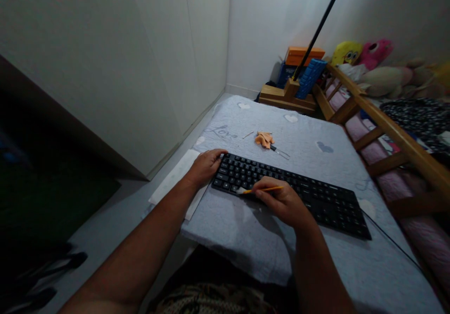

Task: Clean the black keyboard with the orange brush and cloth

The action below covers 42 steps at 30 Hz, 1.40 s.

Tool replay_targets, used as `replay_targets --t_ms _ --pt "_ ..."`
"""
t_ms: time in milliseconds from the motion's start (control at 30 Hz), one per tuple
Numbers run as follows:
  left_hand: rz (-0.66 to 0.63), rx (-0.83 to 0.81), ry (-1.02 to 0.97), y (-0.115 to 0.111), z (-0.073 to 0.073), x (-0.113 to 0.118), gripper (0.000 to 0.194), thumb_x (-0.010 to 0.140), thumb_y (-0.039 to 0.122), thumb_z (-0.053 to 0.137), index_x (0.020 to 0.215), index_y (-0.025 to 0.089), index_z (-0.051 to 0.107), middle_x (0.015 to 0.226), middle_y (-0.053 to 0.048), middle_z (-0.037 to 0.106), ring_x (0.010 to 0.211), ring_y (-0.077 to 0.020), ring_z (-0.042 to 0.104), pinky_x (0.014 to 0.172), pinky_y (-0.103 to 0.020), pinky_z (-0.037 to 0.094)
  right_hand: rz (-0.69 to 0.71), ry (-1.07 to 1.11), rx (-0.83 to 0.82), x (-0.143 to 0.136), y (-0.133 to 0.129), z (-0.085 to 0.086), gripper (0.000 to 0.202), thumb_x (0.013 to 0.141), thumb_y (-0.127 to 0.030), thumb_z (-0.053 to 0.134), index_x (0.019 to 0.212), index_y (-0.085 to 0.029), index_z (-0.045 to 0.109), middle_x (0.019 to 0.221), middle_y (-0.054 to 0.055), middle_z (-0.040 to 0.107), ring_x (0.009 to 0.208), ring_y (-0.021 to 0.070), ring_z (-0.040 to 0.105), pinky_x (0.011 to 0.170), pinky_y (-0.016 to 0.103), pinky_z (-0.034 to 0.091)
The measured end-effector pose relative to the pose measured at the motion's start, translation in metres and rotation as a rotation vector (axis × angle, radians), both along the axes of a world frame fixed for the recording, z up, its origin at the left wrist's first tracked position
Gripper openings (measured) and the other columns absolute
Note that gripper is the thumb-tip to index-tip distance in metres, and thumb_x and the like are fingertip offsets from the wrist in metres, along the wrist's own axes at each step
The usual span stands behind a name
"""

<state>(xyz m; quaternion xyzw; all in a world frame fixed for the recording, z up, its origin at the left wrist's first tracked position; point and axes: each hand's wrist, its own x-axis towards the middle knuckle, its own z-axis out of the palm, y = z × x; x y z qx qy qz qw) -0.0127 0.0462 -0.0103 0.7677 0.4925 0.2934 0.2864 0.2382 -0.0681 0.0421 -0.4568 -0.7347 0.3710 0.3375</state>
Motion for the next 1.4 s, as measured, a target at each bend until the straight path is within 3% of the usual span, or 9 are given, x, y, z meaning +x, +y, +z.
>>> replay_targets --t_ms 133,333,433,633,833,933,1067,1200,1400 --pt "0.003 -0.007 -0.008 0.000 -0.001 0.000 0.039 0.090 0.023 0.047 0.123 0.022 0.069 0.119 -0.007 0.074 0.110 -0.0229 0.068 0.101 -0.040 0.051 -0.053 0.058 -0.004 0.002 -0.003 0.003 0.019 0.093 -0.031 0.056 0.080 -0.020 0.065 0.078 0.001 0.062 0.072 0.0137 0.058 0.068 0.029 0.045" --pt "-0.002 -0.023 -0.034 0.000 -0.003 0.000 0.039 0.090 0.022 0.048 0.122 0.023 0.070 0.118 -0.006 0.075 0.110 -0.0230 0.067 0.101 -0.041 0.051 -0.105 0.059 0.033 -0.010 -0.002 -0.001 0.018 0.093 -0.032 0.055 0.089 -0.020 0.068 0.084 0.004 0.066 0.079 0.0154 0.061 0.072 0.029 0.047" --pt "-0.004 -0.041 -0.051 0.000 -0.004 -0.001 0.039 0.091 0.024 0.048 0.123 0.023 0.069 0.118 -0.006 0.075 0.110 -0.0231 0.067 0.100 -0.041 0.052 -0.120 0.009 0.030 -0.011 -0.001 -0.002 0.017 0.090 -0.029 0.055 0.082 -0.019 0.066 0.077 0.002 0.065 0.072 0.0149 0.059 0.067 0.028 0.045" --pt "-0.008 -0.042 -0.051 0.000 -0.004 -0.001 0.040 0.090 0.023 0.047 0.124 0.022 0.069 0.118 -0.007 0.075 0.111 -0.0230 0.067 0.100 -0.040 0.051 -0.289 0.048 0.094 -0.006 -0.004 -0.002 0.015 0.086 -0.027 0.052 0.074 -0.020 0.060 0.063 -0.001 0.054 0.059 0.0136 0.050 0.057 0.027 0.038" --pt "0.005 -0.042 -0.028 -0.001 0.000 0.000 0.040 0.089 0.024 0.048 0.123 0.022 0.069 0.119 -0.007 0.075 0.111 -0.0231 0.068 0.101 -0.038 0.051 -0.235 0.040 0.088 -0.015 -0.002 -0.005 0.016 0.092 -0.029 0.053 0.090 -0.019 0.064 0.079 0.002 0.064 0.070 0.0154 0.058 0.065 0.027 0.044" --pt "0.007 -0.037 -0.028 -0.001 0.000 0.000 0.040 0.089 0.023 0.048 0.123 0.022 0.069 0.119 -0.007 0.075 0.111 -0.0231 0.067 0.101 -0.039 0.051 -0.237 -0.022 0.067 -0.014 -0.002 -0.004 0.016 0.092 -0.028 0.052 0.087 -0.019 0.064 0.075 0.001 0.063 0.067 0.0150 0.058 0.064 0.026 0.043" --pt "0.002 -0.020 -0.024 -0.001 0.001 0.001 0.042 0.088 0.022 0.048 0.123 0.021 0.069 0.120 -0.008 0.074 0.112 -0.0237 0.067 0.102 -0.040 0.050 -0.356 -0.066 0.090 -0.003 -0.004 -0.002 0.015 0.087 -0.025 0.051 0.076 -0.020 0.060 0.060 -0.002 0.055 0.054 0.0133 0.050 0.055 0.026 0.037" --pt "-0.005 -0.031 -0.032 -0.002 0.002 0.000 0.042 0.087 0.023 0.048 0.123 0.021 0.069 0.119 -0.008 0.074 0.110 -0.0238 0.067 0.100 -0.041 0.051 -0.464 -0.010 0.123 0.005 -0.007 -0.005 0.011 0.083 -0.023 0.051 0.075 -0.020 0.059 0.060 -0.002 0.054 0.056 0.0140 0.050 0.055 0.026 0.036" --pt "0.005 -0.063 -0.046 -0.004 0.003 0.001 0.043 0.087 0.025 0.048 0.125 0.020 0.069 0.116 -0.008 0.074 0.107 -0.0242 0.067 0.096 -0.040 0.052 -0.310 0.187 -0.032 -0.007 -0.007 -0.015 0.016 0.091 -0.031 0.051 0.090 -0.020 0.062 0.070 0.000 0.062 0.063 0.0152 0.057 0.058 0.026 0.041"
